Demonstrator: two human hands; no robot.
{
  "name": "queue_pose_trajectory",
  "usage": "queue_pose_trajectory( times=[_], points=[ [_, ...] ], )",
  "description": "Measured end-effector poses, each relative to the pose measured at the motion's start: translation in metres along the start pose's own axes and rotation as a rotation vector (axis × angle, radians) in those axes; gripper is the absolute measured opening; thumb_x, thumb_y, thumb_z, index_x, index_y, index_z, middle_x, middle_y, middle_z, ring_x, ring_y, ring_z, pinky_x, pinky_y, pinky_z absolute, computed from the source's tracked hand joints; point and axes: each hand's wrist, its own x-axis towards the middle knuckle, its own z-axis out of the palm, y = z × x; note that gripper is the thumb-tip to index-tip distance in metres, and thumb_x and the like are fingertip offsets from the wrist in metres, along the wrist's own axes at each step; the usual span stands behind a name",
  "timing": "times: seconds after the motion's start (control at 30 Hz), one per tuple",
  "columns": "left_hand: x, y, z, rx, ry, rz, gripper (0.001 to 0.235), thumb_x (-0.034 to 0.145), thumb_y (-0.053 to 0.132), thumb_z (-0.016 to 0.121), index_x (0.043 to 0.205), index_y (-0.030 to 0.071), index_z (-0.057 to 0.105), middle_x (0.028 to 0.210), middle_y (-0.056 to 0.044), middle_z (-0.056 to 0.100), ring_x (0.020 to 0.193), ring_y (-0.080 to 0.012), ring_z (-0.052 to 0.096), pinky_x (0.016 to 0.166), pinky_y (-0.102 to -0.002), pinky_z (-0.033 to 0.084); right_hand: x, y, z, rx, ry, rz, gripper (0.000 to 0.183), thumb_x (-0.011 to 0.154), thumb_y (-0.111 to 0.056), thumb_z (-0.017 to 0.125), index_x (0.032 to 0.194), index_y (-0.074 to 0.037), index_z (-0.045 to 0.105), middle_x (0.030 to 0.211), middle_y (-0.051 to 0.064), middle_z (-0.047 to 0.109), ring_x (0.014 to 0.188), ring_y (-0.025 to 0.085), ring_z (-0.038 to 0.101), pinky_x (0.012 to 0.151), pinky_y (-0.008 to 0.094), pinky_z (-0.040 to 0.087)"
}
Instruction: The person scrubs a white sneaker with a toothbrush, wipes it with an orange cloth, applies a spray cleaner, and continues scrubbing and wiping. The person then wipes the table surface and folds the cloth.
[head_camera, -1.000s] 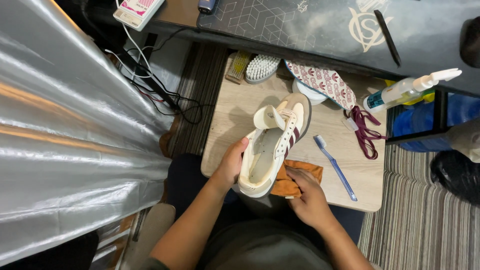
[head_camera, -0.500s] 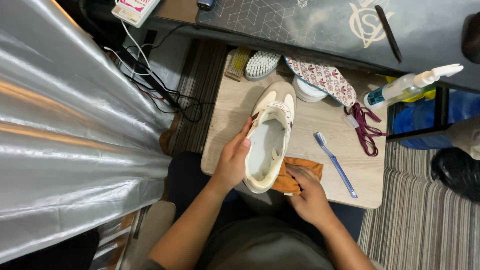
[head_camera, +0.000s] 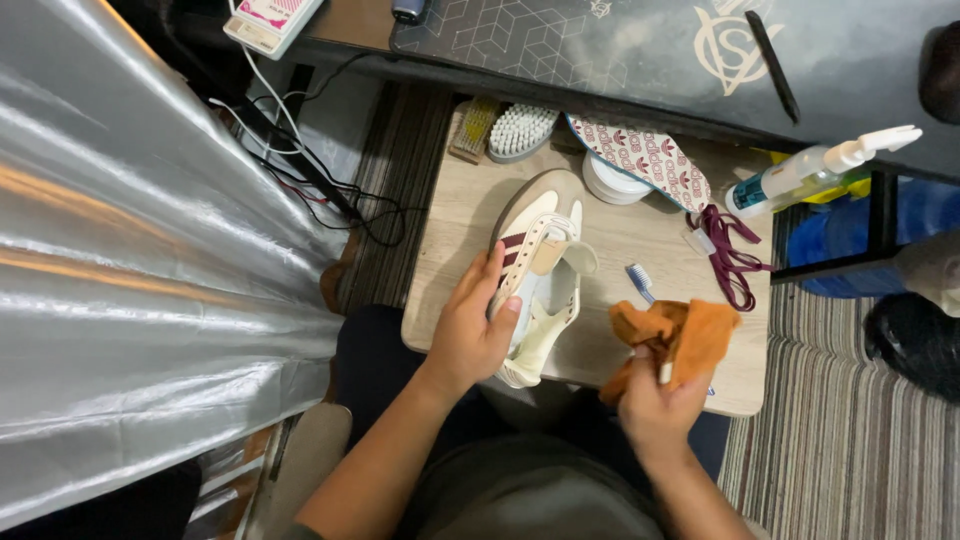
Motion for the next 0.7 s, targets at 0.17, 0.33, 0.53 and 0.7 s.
queue_pose_trajectory(
  times=[0.17, 0.33, 0.53, 0.7],
  points=[
    [-0.008, -0.018, 0.025, 0.207, 0.17, 0.242, 0.063, 0.098, 0.025, 0.055, 0.156, 0.004, 0.042, 0.142, -0.038, 0.05, 0.126, -0.0548, 0.055, 0.102, -0.051, 0.05, 0.011, 0.024, 0.018, -0.444, -0.201, -0.591, 0.05, 0.064, -0.004, 0.071, 0.115, -0.003, 0.07, 0.116, 0.019, 0.068, 0.106, 0.042, 0.068, 0.092, 0.05, 0.054],
    [-0.012, -0.012, 0.03, 0.339, 0.226, 0.264, 0.058, 0.098, 0.026, 0.047, 0.153, 0.008, 0.049, 0.137, -0.029, 0.055, 0.116, -0.0447, 0.064, 0.089, -0.042, 0.058, 0.034, 0.054, 0.064, -0.83, -0.171, -0.854, 0.022, 0.08, -0.013, 0.067, 0.101, -0.015, 0.073, 0.081, 0.005, 0.062, 0.079, 0.03, 0.062, 0.073, 0.044, 0.046],
    [-0.013, -0.022, 0.022, 0.425, 0.262, 0.282, 0.05, 0.099, 0.028, 0.056, 0.143, 0.005, 0.06, 0.131, -0.034, 0.059, 0.11, -0.0502, 0.065, 0.088, -0.048, 0.057, 0.03, 0.008, 0.075, -0.752, -0.567, -0.932, 0.014, 0.078, -0.009, 0.064, 0.067, -0.007, 0.073, 0.073, 0.013, 0.071, 0.105, 0.036, 0.065, 0.105, 0.056, 0.039],
    [-0.008, -0.026, 0.022, 0.438, 0.313, 0.227, 0.049, 0.1, 0.03, 0.054, 0.142, 0.006, 0.062, 0.128, -0.03, 0.063, 0.111, -0.0444, 0.067, 0.088, -0.043, 0.057, 0.018, 0.024, 0.058, -0.658, -0.852, -0.8, 0.014, 0.068, -0.013, 0.064, 0.065, -0.007, 0.075, 0.071, 0.007, 0.075, 0.106, 0.028, 0.065, 0.118, 0.06, 0.025]
  ],
)
